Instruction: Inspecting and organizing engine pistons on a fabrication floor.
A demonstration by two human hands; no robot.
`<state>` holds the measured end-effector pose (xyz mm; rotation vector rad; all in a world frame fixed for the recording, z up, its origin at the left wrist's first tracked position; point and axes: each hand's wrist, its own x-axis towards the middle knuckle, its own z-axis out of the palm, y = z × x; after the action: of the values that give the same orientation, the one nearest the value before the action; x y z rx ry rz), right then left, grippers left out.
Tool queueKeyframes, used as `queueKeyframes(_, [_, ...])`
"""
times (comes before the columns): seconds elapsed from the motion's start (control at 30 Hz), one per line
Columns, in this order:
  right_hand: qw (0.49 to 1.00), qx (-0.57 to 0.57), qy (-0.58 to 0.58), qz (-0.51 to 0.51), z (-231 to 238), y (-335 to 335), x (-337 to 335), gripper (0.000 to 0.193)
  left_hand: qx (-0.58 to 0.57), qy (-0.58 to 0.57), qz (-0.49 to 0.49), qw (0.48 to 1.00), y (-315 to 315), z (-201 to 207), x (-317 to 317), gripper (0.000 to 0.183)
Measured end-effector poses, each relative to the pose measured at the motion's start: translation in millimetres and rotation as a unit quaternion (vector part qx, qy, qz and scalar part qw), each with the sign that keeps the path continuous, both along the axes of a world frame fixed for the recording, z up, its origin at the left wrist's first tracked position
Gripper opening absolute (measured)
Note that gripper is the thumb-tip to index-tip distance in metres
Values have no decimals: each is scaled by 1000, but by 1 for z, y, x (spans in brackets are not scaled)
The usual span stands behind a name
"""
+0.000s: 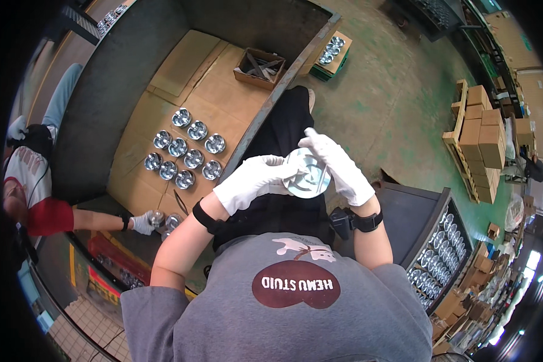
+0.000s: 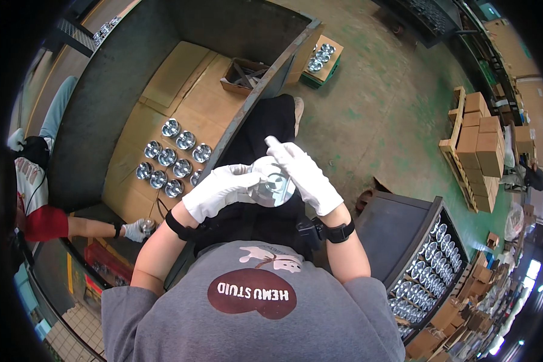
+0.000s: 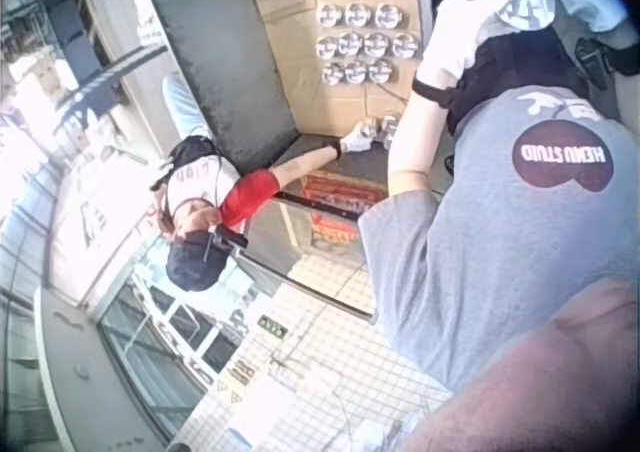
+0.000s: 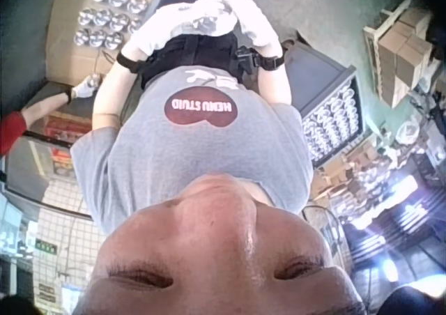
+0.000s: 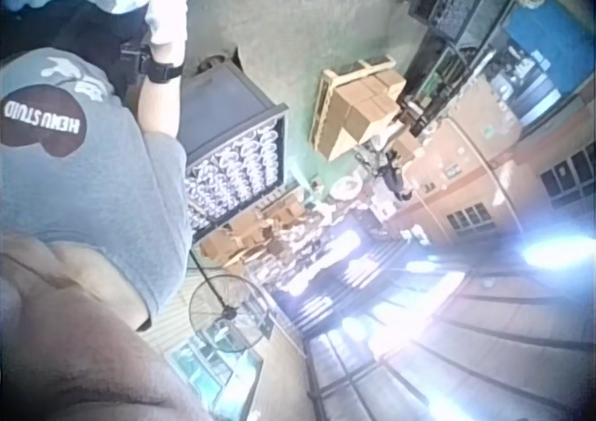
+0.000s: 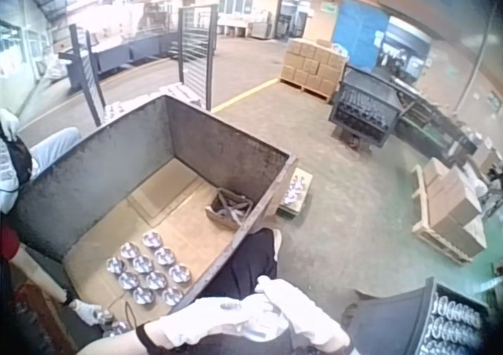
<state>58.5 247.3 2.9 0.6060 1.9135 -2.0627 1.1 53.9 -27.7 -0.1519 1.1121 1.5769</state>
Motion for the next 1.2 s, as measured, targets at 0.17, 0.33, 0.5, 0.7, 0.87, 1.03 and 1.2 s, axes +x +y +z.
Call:
queueKeyframes(0.17, [998,45,43,30,-24,2,0,47,65,-29,32,997,-1,-10,0,38])
queueKeyframes(0.33, [989,-115,-53,-80,-20,3,-7,50,57,-13,22,998,-1,-1,2,38])
queueKeyframes(0.5, [998,26,51,39,-19,-4,4,41,35,37,5,999,-3,2,-4,38])
queueKeyframes(0.7, [984,-150,-95,-24,-29,6,0,58,-5,76,-21,997,-3,5,-3,41])
queueKeyframes(0.87, [981,-170,-79,-44,-20,0,3,67,-3,55,-14,998,-5,7,-1,43])
queueKeyframes(1.03, [989,-149,-18,5,-21,3,10,62,23,19,-4,1000,-9,-1,-3,44])
queueKeyframes(1.2, [993,-117,9,10,-14,0,13,60,46,-4,-1,999,-11,-7,-4,42])
